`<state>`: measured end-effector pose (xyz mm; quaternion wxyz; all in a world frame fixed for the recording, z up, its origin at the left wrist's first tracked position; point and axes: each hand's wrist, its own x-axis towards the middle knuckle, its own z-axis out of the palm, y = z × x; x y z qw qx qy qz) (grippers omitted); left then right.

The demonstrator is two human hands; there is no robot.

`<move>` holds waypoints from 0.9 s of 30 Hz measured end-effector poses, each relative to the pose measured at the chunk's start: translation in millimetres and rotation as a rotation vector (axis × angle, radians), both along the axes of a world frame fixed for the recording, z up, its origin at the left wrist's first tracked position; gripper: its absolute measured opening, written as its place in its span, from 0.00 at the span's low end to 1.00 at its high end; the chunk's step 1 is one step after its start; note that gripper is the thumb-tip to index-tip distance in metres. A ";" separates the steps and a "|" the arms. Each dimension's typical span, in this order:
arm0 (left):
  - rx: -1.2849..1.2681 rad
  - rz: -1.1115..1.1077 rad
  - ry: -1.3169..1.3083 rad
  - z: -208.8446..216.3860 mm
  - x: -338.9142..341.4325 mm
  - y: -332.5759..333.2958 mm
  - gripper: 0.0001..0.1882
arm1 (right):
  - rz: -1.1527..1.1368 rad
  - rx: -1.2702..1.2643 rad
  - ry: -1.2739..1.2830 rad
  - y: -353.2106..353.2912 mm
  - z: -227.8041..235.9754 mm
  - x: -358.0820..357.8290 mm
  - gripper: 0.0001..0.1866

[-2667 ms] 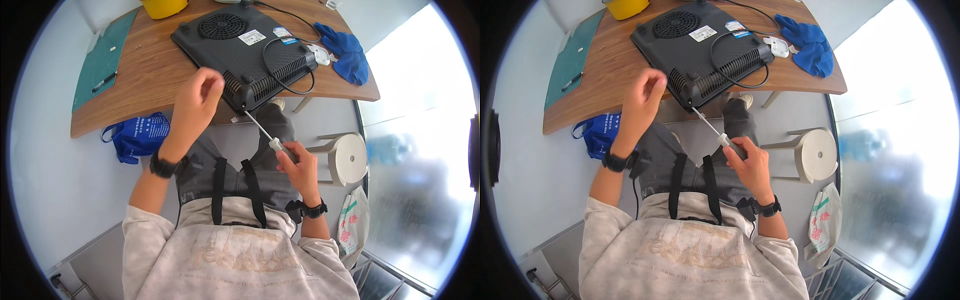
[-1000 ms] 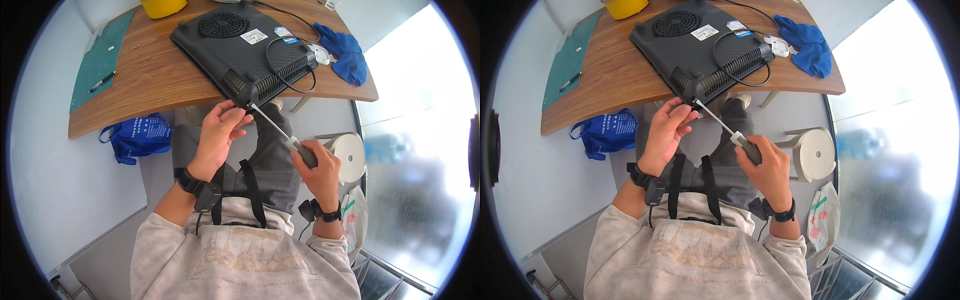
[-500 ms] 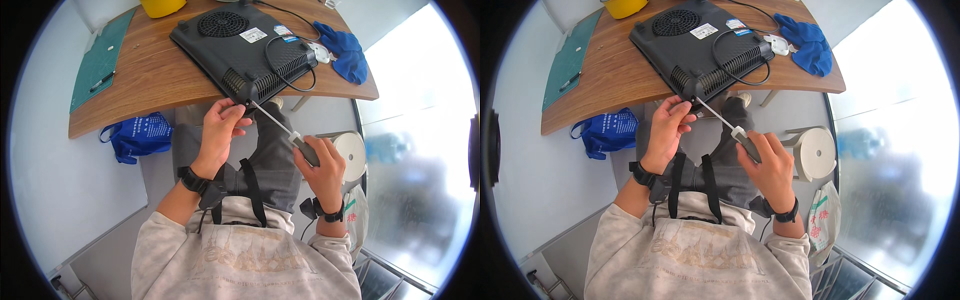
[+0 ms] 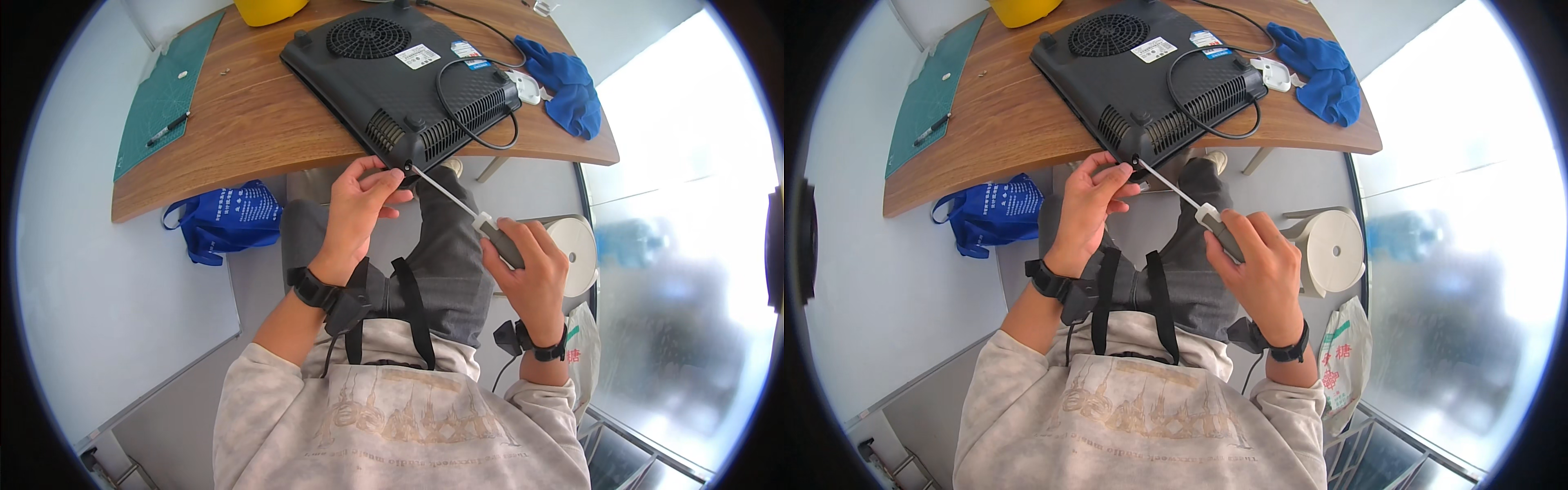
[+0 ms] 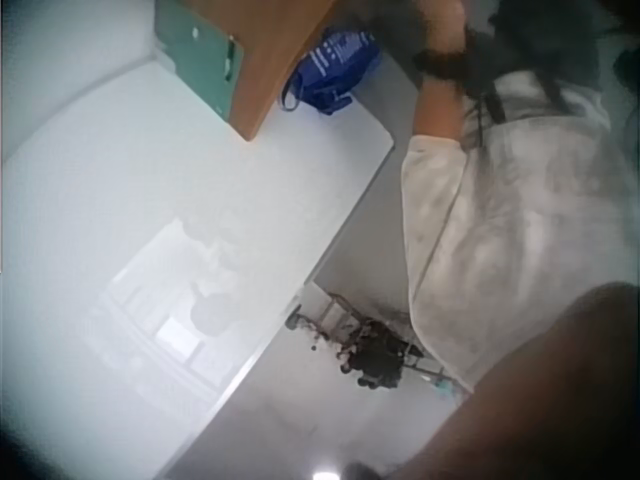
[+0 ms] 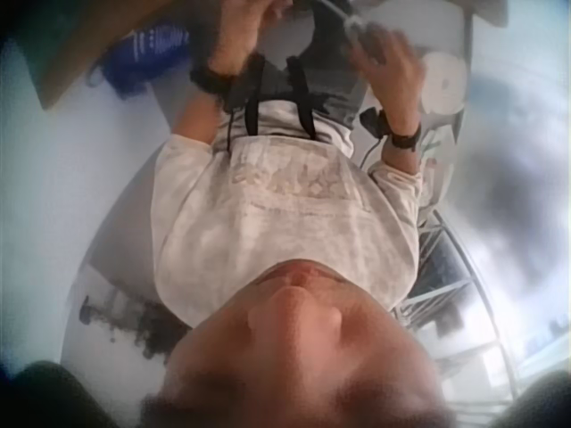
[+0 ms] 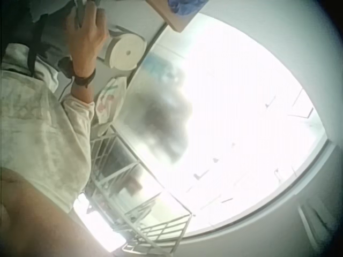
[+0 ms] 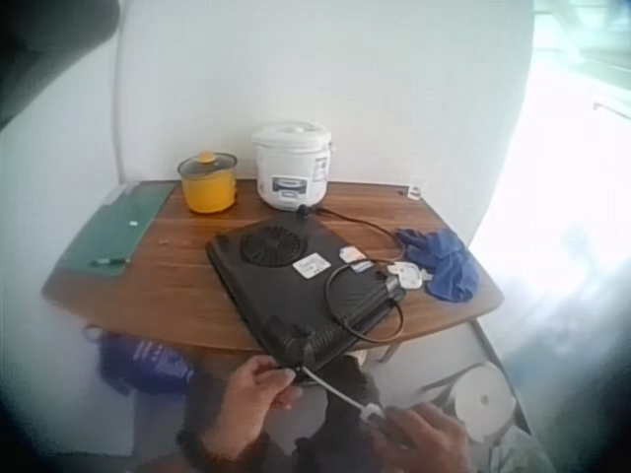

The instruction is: The person uses a screwdriver to remove screws from the bottom of a black electronic device on a wooden table. They rotate the device to access different screw locations and continue unscrewing until the end of the clip.

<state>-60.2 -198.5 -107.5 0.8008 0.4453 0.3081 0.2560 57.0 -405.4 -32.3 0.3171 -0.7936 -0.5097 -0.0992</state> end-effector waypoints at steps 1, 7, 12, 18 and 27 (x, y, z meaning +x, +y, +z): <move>0.010 0.006 -0.002 1.1 0.2 -0.5 0.15 | 0.001 -0.002 -0.001 0.3 0.3 0.2 0.13; 0.006 0.012 0.020 3.7 -0.7 0.2 0.16 | -0.014 -0.003 0.023 0.5 1.5 0.2 0.13; -0.003 0.005 0.023 2.8 -1.5 2.9 0.17 | -0.015 0.000 0.020 -0.2 1.2 0.0 0.13; -0.088 -0.010 0.010 3.9 -2.2 4.1 0.16 | -0.013 -0.010 0.021 -0.5 1.2 0.0 0.12; -0.156 -0.002 0.003 6.4 -1.5 1.8 0.16 | -0.010 -0.051 0.003 -0.6 2.2 1.0 0.12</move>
